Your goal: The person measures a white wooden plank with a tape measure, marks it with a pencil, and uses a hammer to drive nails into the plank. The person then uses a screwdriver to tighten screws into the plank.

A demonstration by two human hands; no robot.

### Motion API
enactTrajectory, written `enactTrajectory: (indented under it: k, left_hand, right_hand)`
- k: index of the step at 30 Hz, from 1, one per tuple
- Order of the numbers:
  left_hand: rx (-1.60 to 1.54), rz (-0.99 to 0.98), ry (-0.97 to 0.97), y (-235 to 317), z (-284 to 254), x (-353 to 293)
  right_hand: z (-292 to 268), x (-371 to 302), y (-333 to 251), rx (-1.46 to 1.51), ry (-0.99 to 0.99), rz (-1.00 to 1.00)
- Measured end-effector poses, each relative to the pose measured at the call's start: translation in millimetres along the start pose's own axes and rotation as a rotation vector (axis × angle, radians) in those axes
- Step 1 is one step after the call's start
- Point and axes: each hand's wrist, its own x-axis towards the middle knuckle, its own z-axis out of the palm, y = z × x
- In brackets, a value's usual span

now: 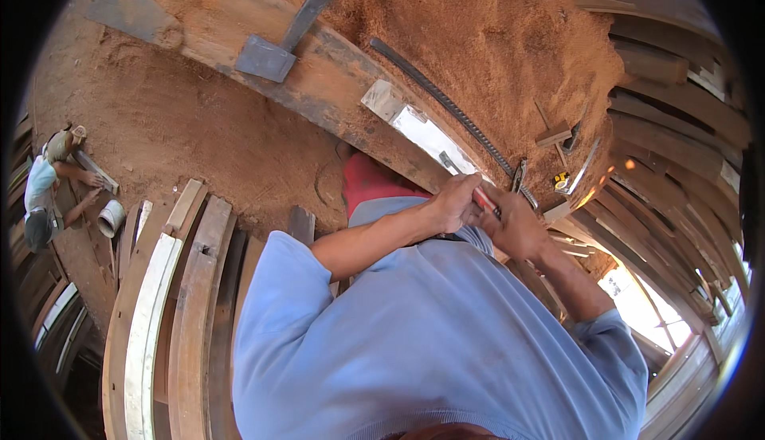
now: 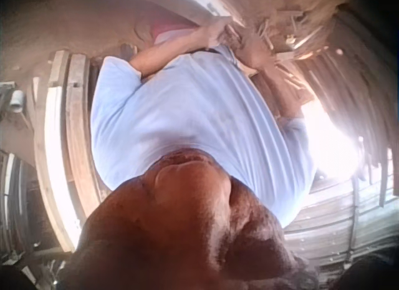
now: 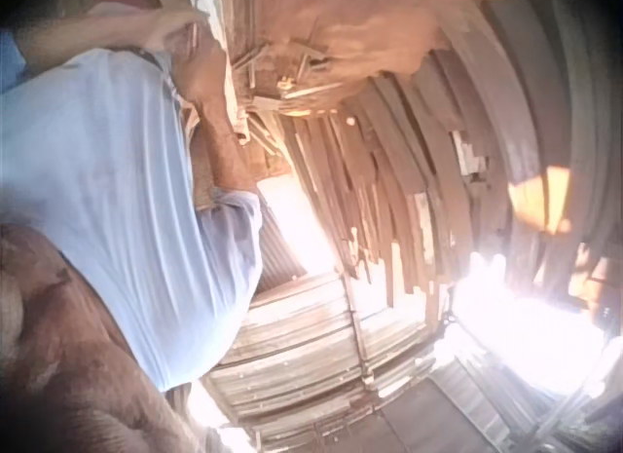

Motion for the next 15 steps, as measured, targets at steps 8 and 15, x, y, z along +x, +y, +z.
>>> enactTrajectory:
  k: [8, 15]
  left_hand:
    - [0.026, -0.016, 0.043, 16.4, 18.8, -20.6]
    - [-0.065, 0.071, -0.032, -12.5, -17.1, 0.6]
  right_hand:
    - [-3.2, 3.9, -16.7, -0.314, -0.111, 0.124]
    - [29.1, -11.9, -4.9, -0.401, 0.008, 0.060]
